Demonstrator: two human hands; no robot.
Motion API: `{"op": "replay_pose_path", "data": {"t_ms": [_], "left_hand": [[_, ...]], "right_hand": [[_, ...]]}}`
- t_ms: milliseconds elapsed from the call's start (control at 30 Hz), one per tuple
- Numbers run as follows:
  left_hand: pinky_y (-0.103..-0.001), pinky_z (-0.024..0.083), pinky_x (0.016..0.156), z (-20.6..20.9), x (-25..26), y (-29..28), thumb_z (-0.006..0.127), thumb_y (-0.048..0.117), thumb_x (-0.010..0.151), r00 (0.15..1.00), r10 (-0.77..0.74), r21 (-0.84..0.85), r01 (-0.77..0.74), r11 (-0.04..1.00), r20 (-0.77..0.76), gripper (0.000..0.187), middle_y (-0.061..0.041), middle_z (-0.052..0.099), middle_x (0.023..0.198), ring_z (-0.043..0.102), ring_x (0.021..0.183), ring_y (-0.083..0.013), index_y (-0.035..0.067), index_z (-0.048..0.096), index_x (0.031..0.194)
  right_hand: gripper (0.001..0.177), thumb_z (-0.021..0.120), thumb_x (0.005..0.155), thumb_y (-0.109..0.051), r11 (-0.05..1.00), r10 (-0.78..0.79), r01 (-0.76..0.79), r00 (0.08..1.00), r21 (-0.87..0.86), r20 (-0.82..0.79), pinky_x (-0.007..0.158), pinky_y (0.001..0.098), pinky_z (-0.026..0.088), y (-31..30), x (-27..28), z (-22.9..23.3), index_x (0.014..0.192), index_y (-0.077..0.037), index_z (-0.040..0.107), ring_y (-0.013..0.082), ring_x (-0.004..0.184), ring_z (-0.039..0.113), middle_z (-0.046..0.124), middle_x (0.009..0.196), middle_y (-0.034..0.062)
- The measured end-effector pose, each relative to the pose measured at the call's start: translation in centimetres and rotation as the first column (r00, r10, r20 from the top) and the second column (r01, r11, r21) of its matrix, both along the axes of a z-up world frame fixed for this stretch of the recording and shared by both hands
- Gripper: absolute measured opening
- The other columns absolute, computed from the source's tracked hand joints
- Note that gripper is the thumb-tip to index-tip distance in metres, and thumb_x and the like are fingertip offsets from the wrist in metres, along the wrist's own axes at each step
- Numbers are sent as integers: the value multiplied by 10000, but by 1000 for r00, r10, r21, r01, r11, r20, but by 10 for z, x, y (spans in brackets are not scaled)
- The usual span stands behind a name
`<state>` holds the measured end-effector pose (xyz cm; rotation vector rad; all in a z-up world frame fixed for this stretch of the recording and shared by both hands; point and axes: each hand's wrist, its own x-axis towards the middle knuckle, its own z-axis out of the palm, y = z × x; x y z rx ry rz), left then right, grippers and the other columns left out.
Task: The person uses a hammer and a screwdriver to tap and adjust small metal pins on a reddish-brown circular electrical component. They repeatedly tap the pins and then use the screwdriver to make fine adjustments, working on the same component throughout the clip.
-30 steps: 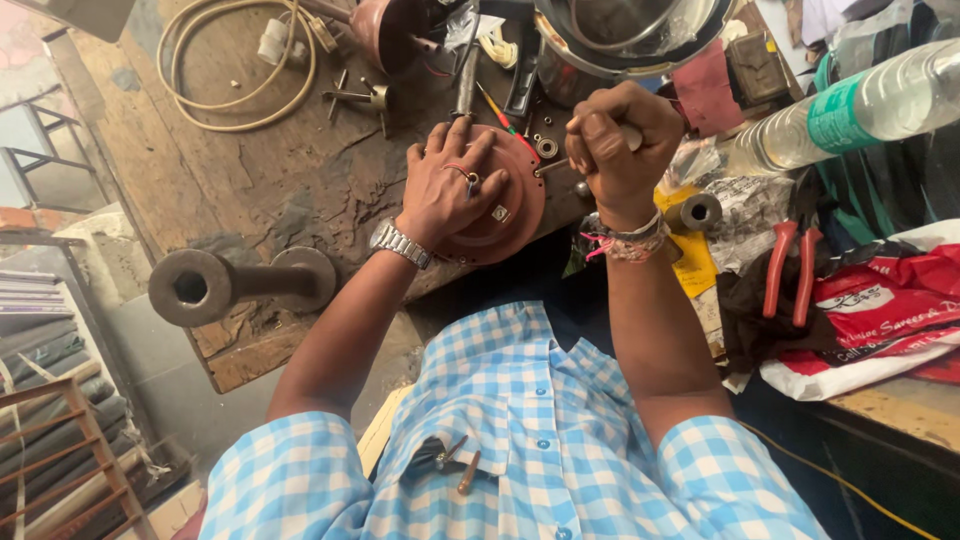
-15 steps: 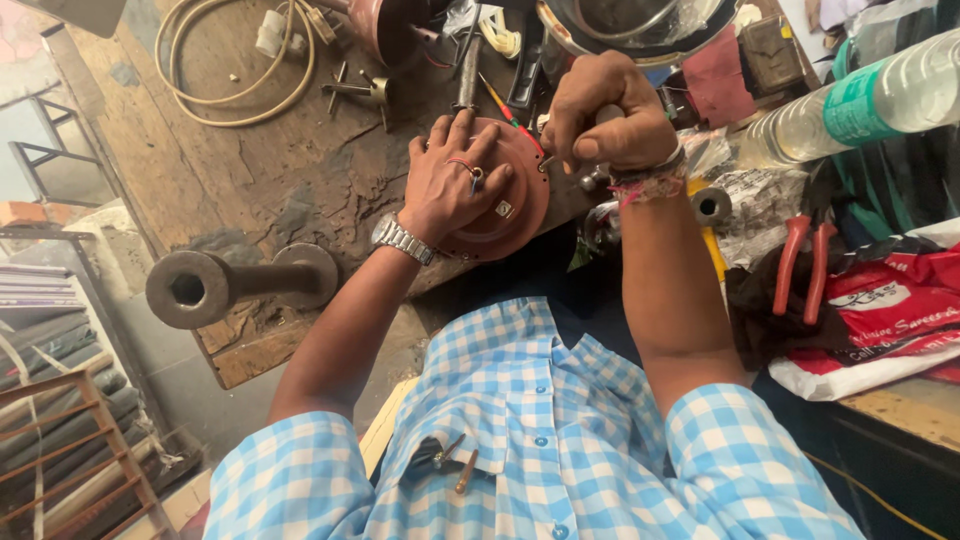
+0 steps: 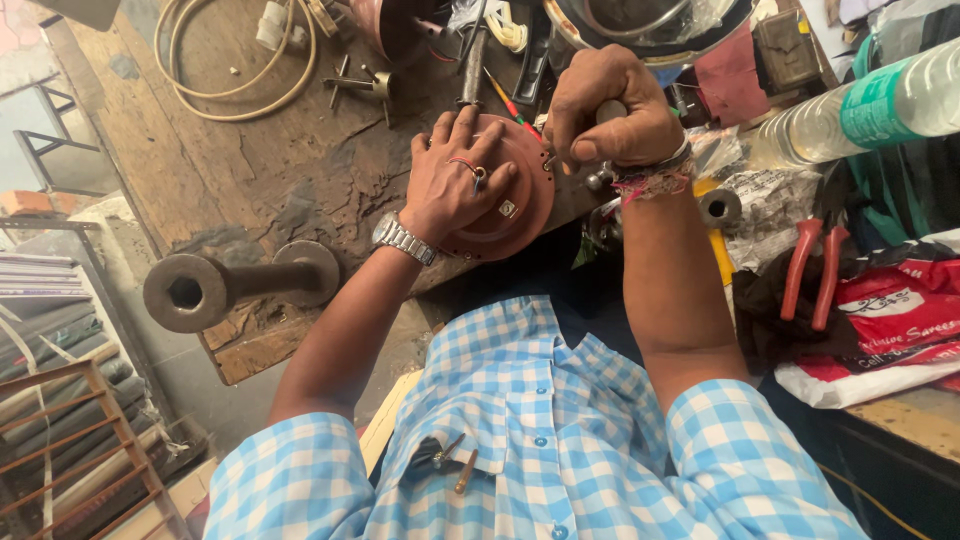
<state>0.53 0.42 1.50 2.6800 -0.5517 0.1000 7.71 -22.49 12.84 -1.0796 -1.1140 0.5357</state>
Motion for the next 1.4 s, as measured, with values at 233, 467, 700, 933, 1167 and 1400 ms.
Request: {"op": "replay_pose_path", "data": {"t_ms": [233, 467, 700, 933, 1167, 1400], "left_hand": [[-576, 371, 994, -1, 1, 0, 600, 538, 939, 1000, 0, 9, 0, 1000, 6, 572, -229, 486, 1503, 424, 1370, -411, 163, 620, 1371], [-571, 374, 1003, 0, -1, 0, 600, 540, 941, 1000, 4, 9, -4, 1000, 9, 565, -224, 483, 1509, 420, 1377, -412, 176, 623, 1372], [-579, 372, 988, -1, 1, -1, 595, 542, 937, 1000, 7, 22, -7, 1000, -4, 573, -232, 482, 1507, 422, 1370, -416, 175, 617, 1377], [-578, 372, 1007, -1, 0, 0, 588, 550, 946, 1000, 7, 24, -7, 1000, -1, 573, -230, 484, 1508, 421, 1378, -414, 184, 611, 1386], [-577, 376, 999, -1, 0, 0, 592, 544, 952, 1000, -2, 8, 1, 1000, 11, 562, -236, 484, 1507, 418, 1368, -423, 184, 621, 1382], [-576, 381, 985, -1, 0, 0, 594, 537, 946, 1000, 0, 17, 0, 1000, 26, 559, -232, 498, 1491, 439, 1356, -417, 176, 623, 1372]], "right_hand": [[431, 748, 898, -359, 1000, -3, 4, 998, -23, 55, 363, 228, 363, -1, 1, 0, 738, 37, 688, 98, 359, 503, 614, 586, 79], [438, 748, 911, -367, 1000, 23, -21, 998, -22, 66, 372, 230, 381, 3, 4, 0, 752, 37, 693, 111, 406, 518, 626, 605, 84], [447, 726, 912, -374, 999, 23, -20, 997, -40, 69, 338, 218, 323, 2, 8, -1, 737, 36, 690, 77, 374, 442, 590, 542, 58], [453, 748, 925, -366, 999, 36, -35, 999, -27, 35, 352, 229, 286, 5, 8, 1, 749, 47, 684, 64, 337, 419, 541, 530, 37], [407, 760, 929, -295, 1000, -23, 23, 996, 3, -83, 364, 222, 285, 6, 8, -2, 778, 72, 665, 66, 347, 419, 520, 532, 40], [387, 782, 953, -252, 989, -127, 138, 977, 54, -171, 368, 221, 318, 5, 5, -7, 857, 104, 664, 94, 385, 469, 617, 612, 132]]}}
